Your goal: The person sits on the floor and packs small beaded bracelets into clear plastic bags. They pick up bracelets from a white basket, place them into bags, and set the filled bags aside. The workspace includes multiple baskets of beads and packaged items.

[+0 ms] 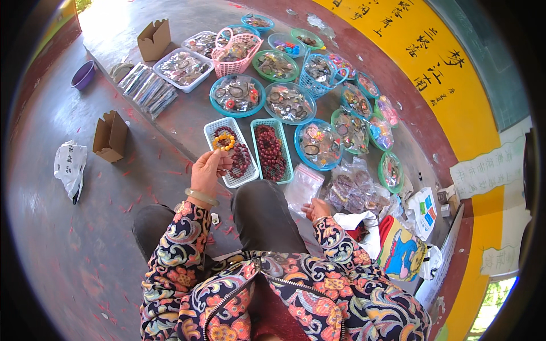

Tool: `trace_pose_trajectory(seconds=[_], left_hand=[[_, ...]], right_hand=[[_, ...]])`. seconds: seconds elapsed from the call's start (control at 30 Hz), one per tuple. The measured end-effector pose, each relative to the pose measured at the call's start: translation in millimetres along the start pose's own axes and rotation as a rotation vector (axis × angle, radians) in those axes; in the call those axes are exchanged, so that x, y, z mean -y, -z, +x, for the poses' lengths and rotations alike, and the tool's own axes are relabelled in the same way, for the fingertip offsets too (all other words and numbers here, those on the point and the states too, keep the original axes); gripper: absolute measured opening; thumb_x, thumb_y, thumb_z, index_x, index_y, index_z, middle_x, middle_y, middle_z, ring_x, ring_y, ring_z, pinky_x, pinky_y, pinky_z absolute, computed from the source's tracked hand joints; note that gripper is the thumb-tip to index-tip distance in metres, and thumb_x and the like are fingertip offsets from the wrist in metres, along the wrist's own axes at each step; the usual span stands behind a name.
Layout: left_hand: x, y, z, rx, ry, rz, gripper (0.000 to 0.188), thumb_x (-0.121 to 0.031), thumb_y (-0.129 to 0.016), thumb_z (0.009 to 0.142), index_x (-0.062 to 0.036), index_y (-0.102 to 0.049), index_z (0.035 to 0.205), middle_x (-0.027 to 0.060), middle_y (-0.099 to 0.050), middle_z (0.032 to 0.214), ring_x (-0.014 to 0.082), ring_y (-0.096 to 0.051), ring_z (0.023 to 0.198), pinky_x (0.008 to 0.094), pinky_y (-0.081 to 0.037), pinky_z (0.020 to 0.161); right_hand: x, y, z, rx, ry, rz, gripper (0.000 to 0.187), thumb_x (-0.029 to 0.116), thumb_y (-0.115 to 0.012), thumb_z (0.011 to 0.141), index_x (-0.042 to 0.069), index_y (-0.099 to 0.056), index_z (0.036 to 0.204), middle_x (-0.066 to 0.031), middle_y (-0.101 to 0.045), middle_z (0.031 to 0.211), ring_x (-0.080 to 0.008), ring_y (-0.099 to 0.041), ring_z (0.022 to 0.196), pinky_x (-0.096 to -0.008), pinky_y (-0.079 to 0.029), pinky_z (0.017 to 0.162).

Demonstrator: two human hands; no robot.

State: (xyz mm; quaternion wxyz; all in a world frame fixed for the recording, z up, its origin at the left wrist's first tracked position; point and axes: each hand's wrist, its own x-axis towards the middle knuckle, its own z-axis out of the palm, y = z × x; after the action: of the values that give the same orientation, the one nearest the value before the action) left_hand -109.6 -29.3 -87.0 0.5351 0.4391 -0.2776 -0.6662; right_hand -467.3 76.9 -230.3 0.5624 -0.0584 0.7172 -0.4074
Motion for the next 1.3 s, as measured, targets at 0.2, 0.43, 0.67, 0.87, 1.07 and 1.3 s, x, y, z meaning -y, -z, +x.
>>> trace_pose_trajectory(seconds=[0.2, 0.43, 0.67, 0.87, 1.07, 1.3], left_hand=[[-38.5, 0.2, -13.1, -0.004, -0.111, -0.178, 0.021, -0.019, -0.048, 0.091, -0.003, -0.061, 0.09, 0.0056, -0.064, 0.077, 0.0112, -0.059, 0.068, 0.0213, -0.044, 0.058], [-47.7, 20.6, -15.6, -0.079, -0.082, -0.242, 0.022, -0.02, -0.048, 0.09, -0.0019, -0.06, 0.091, 0.0075, -0.063, 0.077, 0.0134, -0.059, 0.067, 0.0233, -0.046, 0.061], [-56.6, 35.1, -20.1, -0.092, -0.014, -0.331, 0.023, -0.021, -0.047, 0.09, -0.0012, -0.059, 0.091, 0.0084, -0.063, 0.078, 0.0147, -0.06, 0.068, 0.0234, -0.047, 0.062], [-61.9, 39.8, -26.0, -0.09, 0.0, -0.357, 0.023, -0.02, -0.047, 0.09, -0.001, -0.059, 0.093, 0.0088, -0.063, 0.08, 0.0152, -0.06, 0.069, 0.0243, -0.047, 0.062], [-59.1, 39.8, -21.7, -0.079, 0.003, -0.362, 0.023, -0.02, -0.047, 0.09, -0.0005, -0.059, 0.093, 0.0089, -0.063, 0.08, 0.0155, -0.06, 0.069, 0.0252, -0.048, 0.062], [-55.3, 41.5, -18.3, -0.109, 0.025, -0.338, 0.022, -0.02, -0.047, 0.09, -0.0005, -0.058, 0.092, 0.0088, -0.063, 0.08, 0.0155, -0.06, 0.069, 0.0254, -0.048, 0.061]], right_hand=[[74.8, -115.1, -3.0, 0.317, 0.95, -0.827, 0.024, 0.018, -0.054, 0.078, 0.006, -0.063, 0.097, -0.0112, -0.064, 0.09, -0.0208, -0.062, 0.077, -0.0304, -0.049, 0.066], [83.8, -245.5, 15.8, 0.609, 1.238, -1.943, 0.022, 0.006, -0.047, 0.079, 0.008, -0.058, 0.098, -0.012, -0.055, 0.103, -0.0306, -0.058, 0.093, -0.0389, -0.048, 0.075], [77.4, -253.3, 31.6, 0.564, 1.275, -2.195, 0.016, 0.009, -0.05, 0.077, 0.009, -0.064, 0.084, -0.0106, -0.058, 0.095, -0.0272, -0.06, 0.089, -0.0372, -0.048, 0.073], [131.7, -285.1, 24.9, 0.6, 1.094, -1.525, 0.02, 0.015, -0.054, 0.072, 0.011, -0.066, 0.088, -0.0128, -0.064, 0.084, -0.0303, -0.06, 0.082, -0.0375, -0.048, 0.072], [158.1, -318.9, 44.8, 0.661, 1.067, -1.162, 0.026, 0.011, -0.059, 0.068, 0.005, -0.065, 0.092, -0.0142, -0.065, 0.083, -0.0251, -0.062, 0.076, -0.0314, -0.048, 0.069], [119.6, -315.0, 56.3, 0.445, 1.216, -1.447, 0.032, 0.007, -0.05, 0.069, 0.008, -0.064, 0.098, -0.0149, -0.063, 0.094, -0.0313, -0.058, 0.092, -0.0356, -0.045, 0.082]])
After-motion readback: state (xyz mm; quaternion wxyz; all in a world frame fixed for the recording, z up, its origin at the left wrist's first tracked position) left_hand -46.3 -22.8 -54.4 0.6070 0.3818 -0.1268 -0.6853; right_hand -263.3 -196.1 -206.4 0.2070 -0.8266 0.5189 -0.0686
